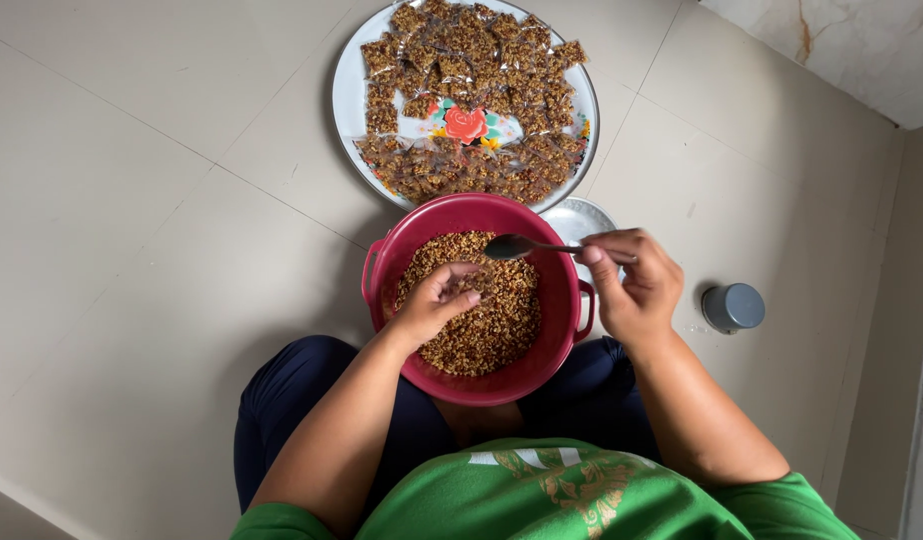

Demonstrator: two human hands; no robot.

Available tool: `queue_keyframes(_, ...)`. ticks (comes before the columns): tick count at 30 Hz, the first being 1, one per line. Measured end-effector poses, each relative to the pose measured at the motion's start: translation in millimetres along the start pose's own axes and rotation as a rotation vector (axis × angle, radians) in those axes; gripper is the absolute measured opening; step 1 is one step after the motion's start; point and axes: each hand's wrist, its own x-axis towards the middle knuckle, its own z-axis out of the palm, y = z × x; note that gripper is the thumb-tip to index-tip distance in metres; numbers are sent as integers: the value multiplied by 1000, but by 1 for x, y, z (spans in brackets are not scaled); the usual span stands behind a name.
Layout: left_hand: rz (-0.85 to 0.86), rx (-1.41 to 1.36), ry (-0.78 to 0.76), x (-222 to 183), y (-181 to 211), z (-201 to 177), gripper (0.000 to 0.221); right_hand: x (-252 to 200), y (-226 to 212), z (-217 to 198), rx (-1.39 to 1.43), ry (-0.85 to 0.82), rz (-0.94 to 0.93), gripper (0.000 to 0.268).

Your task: Sorting through small seeds in a bowl using hands and a spoon

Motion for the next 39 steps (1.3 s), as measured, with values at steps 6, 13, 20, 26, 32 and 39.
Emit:
queue_keyframes(6,65,-31,62,4,-16,-4,31,-64,55,16,-224,-309,595,12)
queue_keyframes(13,162,-27,114,5,-22,0,14,-110,73,39,-482,-770,574,15)
queue_keyframes(20,161,44,206,3,-15,4,3,-100,72,39,-805,-1324,495,26)
queue_keyframes(26,110,109,182,-1,-7,10,5,-45,22,51,-356,-1013,654,36)
queue_keyframes(32,114,106,109,-4,-7,17,7,-76,52,82,23,-467,603,25)
queue_keyframes(39,70,65,112,-1,-2,14,11,-90,78,80,41,-307,636,23)
